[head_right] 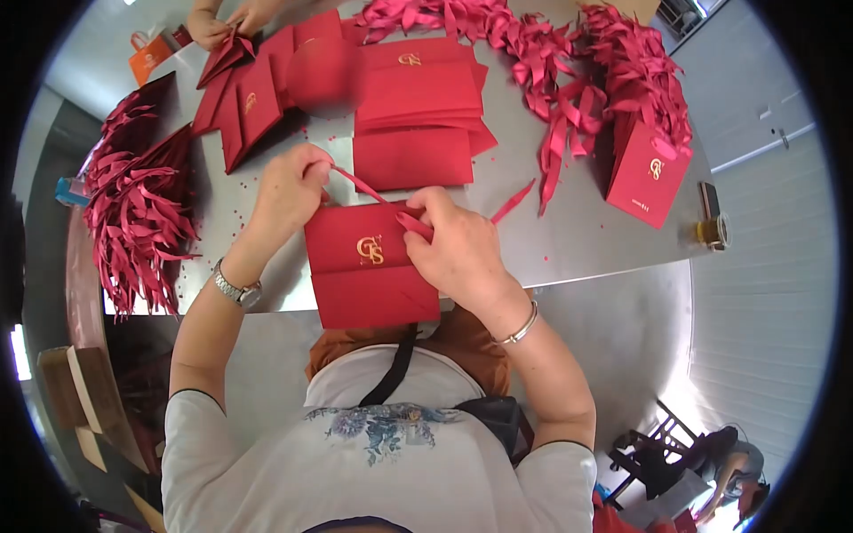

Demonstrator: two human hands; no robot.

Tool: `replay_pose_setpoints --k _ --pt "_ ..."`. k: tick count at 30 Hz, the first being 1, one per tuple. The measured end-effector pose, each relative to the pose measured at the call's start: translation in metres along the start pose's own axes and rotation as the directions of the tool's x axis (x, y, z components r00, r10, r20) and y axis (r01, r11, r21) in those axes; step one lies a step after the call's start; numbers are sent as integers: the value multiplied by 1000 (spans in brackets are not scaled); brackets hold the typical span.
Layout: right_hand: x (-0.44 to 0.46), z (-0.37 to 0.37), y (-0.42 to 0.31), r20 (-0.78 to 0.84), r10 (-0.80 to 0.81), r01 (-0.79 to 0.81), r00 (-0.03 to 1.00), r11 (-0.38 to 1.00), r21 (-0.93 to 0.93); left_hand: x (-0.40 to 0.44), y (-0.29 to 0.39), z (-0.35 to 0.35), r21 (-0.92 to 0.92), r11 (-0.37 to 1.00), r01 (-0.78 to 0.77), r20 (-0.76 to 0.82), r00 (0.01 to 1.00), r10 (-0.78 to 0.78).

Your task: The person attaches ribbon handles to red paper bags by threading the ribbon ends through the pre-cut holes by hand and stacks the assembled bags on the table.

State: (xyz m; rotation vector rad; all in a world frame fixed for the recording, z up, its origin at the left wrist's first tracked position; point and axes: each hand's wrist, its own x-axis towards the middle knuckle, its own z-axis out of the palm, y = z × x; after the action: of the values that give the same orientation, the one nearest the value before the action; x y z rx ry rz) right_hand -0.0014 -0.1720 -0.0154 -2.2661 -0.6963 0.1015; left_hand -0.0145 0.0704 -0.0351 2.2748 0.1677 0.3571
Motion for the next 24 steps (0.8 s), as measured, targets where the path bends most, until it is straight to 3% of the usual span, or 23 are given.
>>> replay_pose_setpoints --k 4,5,6,7,9,10,14,16,18,20,22,24 --pt "3 -2 3 8 31 -31 999 999 11 -1 6 -7 0 998 65 18 998 -65" --pt "3 -3 4 15 70 -71 997 996 46 -4 18 -15 -268 942 203 77 979 -189" --pt "4 -4 6 21 110 -111 994 991 79 -8 25 -18 -506 796 333 165 943 -290" --pt "5 -6 6 21 120 -121 993 989 82 -15 17 -22 -500 818 285 274 948 -164" --pt "6 -7 5 -3 118 -117 993 985 125 -24 22 -26 -229 970 84 385 923 12" --pt "7 -6 6 -4 124 -123 992 985 125 -27 26 -26 -207 975 83 400 916 7" --pt "10 -3 7 -60 90 -81 994 986 144 -26 20 -21 -215 976 11 384 920 74" --pt "8 -5 9 -72 85 -73 994 986 152 -31 24 -17 -303 952 -47 316 937 147" --pt "6 -6 13 -84 45 -33 995 989 143 -40 30 -13 -314 948 -60 300 940 159" --pt "2 -14 13 -87 18 -7 996 993 118 -45 28 -10 -359 930 79 271 962 23" --pt "-4 -25 16 -144 -73 102 987 974 204 -45 20 -11 -393 916 84 250 968 18" --pt "-4 -48 41 -193 -147 163 970 984 70 -45 16 -15 -388 915 106 226 974 -17"
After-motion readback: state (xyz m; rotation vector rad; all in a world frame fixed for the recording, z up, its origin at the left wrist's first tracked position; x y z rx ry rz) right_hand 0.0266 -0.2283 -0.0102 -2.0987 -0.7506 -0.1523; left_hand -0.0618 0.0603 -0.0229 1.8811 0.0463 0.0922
